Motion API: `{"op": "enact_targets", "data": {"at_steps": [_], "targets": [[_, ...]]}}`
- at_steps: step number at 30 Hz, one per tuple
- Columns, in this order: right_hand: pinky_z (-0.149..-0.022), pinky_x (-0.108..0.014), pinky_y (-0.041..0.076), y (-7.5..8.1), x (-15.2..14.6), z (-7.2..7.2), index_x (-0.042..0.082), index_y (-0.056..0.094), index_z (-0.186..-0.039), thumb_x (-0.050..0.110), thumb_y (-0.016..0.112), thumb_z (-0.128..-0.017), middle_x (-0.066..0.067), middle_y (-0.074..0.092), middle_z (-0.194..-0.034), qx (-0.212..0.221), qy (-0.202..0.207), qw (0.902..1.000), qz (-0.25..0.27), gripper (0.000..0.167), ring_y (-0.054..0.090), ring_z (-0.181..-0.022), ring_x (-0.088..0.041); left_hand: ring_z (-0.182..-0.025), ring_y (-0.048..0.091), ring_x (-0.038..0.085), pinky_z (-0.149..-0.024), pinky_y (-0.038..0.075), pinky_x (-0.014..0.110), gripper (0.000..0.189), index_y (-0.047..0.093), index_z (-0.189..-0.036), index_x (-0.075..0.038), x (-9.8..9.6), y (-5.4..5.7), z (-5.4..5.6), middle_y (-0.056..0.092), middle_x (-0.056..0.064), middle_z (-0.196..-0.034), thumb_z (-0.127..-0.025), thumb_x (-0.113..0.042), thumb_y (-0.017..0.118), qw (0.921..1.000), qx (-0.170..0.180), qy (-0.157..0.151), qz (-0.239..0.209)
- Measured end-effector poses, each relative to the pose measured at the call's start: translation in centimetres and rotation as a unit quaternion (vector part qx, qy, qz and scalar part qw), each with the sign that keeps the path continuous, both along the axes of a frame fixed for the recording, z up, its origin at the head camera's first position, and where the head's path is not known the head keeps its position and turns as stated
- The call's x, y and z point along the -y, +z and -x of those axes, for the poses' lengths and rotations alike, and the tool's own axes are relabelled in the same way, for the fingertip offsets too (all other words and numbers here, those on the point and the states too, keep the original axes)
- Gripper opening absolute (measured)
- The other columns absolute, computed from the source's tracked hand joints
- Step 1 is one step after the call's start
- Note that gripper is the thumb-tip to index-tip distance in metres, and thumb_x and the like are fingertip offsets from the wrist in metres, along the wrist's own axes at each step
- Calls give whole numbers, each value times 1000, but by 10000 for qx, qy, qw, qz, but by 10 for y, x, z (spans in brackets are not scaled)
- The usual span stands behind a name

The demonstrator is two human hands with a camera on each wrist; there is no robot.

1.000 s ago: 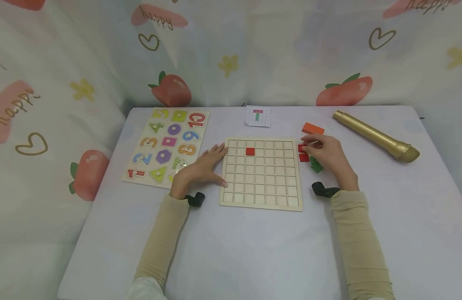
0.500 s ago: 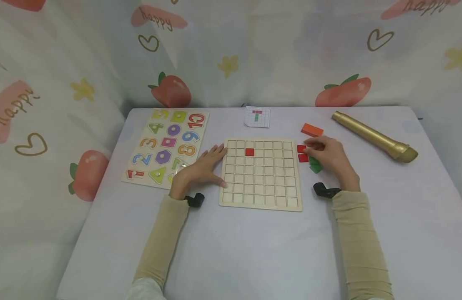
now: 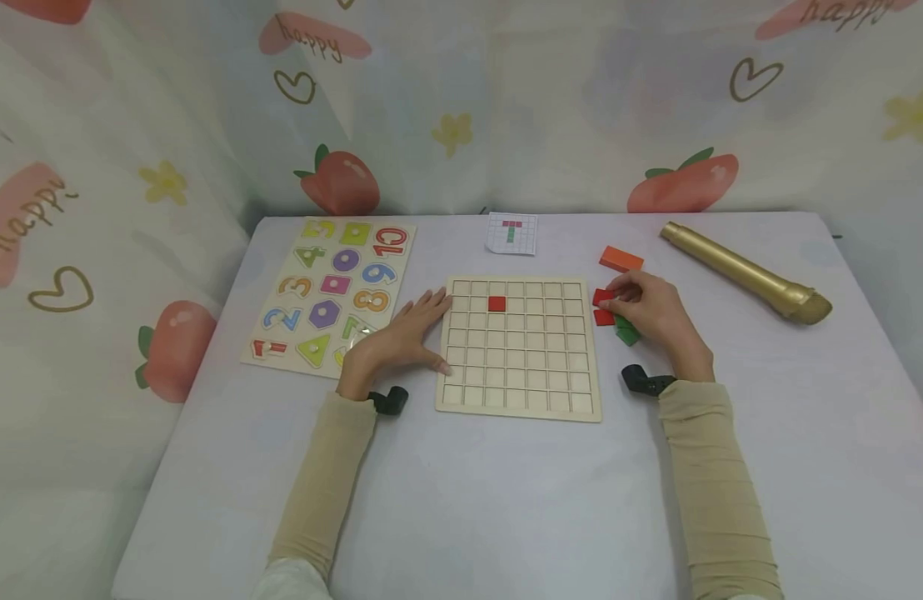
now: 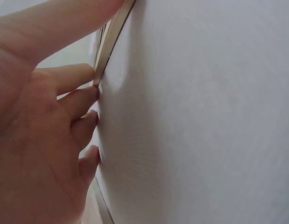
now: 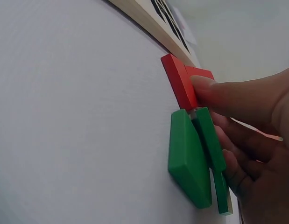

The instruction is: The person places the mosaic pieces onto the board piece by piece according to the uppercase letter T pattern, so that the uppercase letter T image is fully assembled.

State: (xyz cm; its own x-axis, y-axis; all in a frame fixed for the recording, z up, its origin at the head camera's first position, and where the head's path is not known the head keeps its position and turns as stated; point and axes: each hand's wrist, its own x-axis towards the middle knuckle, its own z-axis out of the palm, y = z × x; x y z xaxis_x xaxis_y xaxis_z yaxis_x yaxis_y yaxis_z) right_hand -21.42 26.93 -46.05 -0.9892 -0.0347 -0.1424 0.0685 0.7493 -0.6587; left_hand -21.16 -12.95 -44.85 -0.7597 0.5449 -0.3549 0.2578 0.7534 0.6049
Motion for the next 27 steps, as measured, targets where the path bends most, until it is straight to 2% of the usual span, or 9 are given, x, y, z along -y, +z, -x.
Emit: {"op": "enact_targets", "data": {"at_steps": [3, 9, 11, 13, 15, 17, 21, 27], "targets": [[-84, -36, 49, 0, 0, 0, -1, 62, -125, 17, 69, -99, -23, 64, -115, -24, -13, 10000, 68, 33, 58, -102, -33, -161, -9, 22, -132, -7, 40, 119, 12, -166, -12, 0, -1, 0, -3, 3, -175, -79, -36, 89, 10000, -13, -27, 6], [-94, -43, 50, 5, 0, -1, 4, 64, -128, 21, 63, -103, -21, 65, -125, -81, -121, 9993, 340, 30, 59, -111, -34, -161, -8, 22, -132, -7, 41, 119, 11, -166, -12, 0, 0, 2, -3, 4, -175, -80, -37, 89, 9999, -75, -51, 53], [-91, -37, 52, 7, 1, -1, 5, 65, -129, 23, 63, -103, -20, 65, -126, -128, -173, 9988, 438, 31, 61, -109, -33, -161, -8, 22, -132, -7, 40, 119, 12, -166, -12, -1, 0, 2, -3, 3, -175, -79, -38, 89, 9999, -81, -62, 72], [-85, -25, 53, 9, 3, -2, 6, 66, -130, 25, 63, -103, -19, 65, -128, -184, -224, 9979, 582, 33, 64, -104, -29, -161, -9, 21, -132, -7, 40, 119, 11, -166, -12, -2, 0, 2, -3, 3, -175, -79, -38, 89, 9999, -64, -61, 81], [-78, -15, 53, 9, 5, -3, 5, 66, -129, 26, 64, -103, -18, 66, -128, -231, -264, 9957, 852, 34, 69, -96, -21, -161, -9, 21, -132, -7, 39, 119, 11, -166, -12, -2, -1, 2, -3, 3, -175, -79, -37, 89, 9999, -49, -53, 70], [-72, -10, 54, 9, 7, -3, 2, 66, -129, 25, 65, -103, -19, 65, -128, -265, -263, 9918, 1225, 35, 72, -86, -12, -161, -9, 21, -132, -7, 39, 119, 11, -167, -13, -2, -2, 2, -3, 3, -175, -79, -37, 89, 10000, -30, -32, 56], [-75, -12, 58, 8, 15, -2, -3, 64, -129, 21, 65, -102, -21, 62, -131, -246, -203, 9814, 1892, 36, 73, -77, -1, -161, -8, 21, -132, -7, 39, 120, 12, -166, -13, -1, -3, 1, -2, 2, -175, -78, -37, 90, 10000, -19, -10, 44], [-78, -13, 59, 9, 29, -1, -4, 62, -132, 14, 65, -102, -23, 61, -131, -232, -75, 9752, 2200, 36, 74, -81, -3, -161, -8, 23, -132, -7, 42, 119, 13, -166, -11, 0, -1, 1, -2, 4, -175, -79, -36, 89, 10000, -47, -28, 55]]}}
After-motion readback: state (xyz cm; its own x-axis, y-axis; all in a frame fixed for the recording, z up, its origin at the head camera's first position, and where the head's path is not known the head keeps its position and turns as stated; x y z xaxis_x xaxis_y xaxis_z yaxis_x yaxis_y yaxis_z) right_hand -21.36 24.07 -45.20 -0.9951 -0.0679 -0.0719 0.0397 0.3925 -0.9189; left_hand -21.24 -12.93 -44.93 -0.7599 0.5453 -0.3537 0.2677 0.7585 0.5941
